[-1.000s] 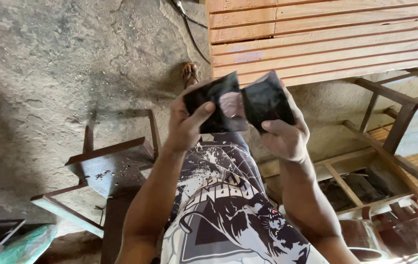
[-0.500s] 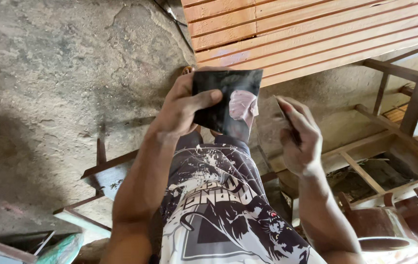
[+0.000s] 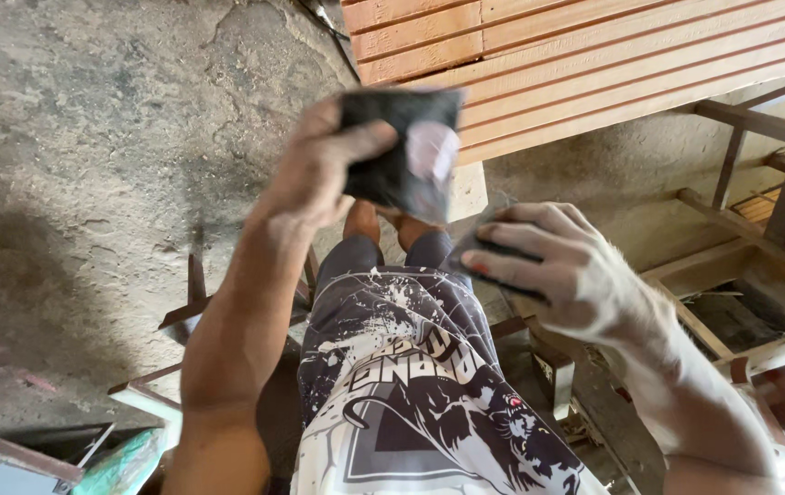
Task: The person sands a wooden slatted surface using a sanding block held in the right hand. They move the block back and forth along the wood grain, smoothing the surface.
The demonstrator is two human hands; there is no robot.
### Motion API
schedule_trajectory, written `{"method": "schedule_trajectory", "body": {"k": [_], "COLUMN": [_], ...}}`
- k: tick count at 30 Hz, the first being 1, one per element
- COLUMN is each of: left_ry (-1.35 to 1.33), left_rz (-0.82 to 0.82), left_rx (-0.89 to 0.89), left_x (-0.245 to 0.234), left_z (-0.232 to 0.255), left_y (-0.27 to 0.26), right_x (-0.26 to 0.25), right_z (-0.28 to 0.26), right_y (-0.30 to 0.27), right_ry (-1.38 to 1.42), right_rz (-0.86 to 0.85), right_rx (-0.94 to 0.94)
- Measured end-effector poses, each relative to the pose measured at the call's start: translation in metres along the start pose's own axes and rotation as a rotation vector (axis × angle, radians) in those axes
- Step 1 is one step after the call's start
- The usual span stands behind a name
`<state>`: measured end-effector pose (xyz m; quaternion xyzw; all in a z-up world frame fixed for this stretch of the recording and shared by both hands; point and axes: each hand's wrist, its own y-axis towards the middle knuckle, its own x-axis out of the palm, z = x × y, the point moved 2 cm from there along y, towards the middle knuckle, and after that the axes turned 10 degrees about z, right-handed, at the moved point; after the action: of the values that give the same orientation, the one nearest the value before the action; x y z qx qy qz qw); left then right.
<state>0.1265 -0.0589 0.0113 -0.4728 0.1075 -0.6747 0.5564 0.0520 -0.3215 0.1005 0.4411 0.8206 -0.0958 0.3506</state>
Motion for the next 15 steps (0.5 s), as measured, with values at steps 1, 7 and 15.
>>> {"method": "schedule_trajectory", "body": {"k": [1,7,15], "left_ry": [-0.153,-0.341,-0.365], "left_rz": [-0.038,0.101,0.191], "left_rx": [0.106,0.266,0.25], "left_x": [-0.01,-0.062,-0.084], "left_z": [0.008,0.002,-0.034], "left_y": [-0.003,-0.033,-0.059], "right_x": [0.007,0.086,0.13], "right_z": [0.014,0.112,0.169], "right_y": [-0.004,-0.029,-0.034], "right_ry": [0.061,-0.557,-0.688], "right_rz": [0.033,0.222,0.244], "right_rx": [-0.012,0.197,0.17]}}
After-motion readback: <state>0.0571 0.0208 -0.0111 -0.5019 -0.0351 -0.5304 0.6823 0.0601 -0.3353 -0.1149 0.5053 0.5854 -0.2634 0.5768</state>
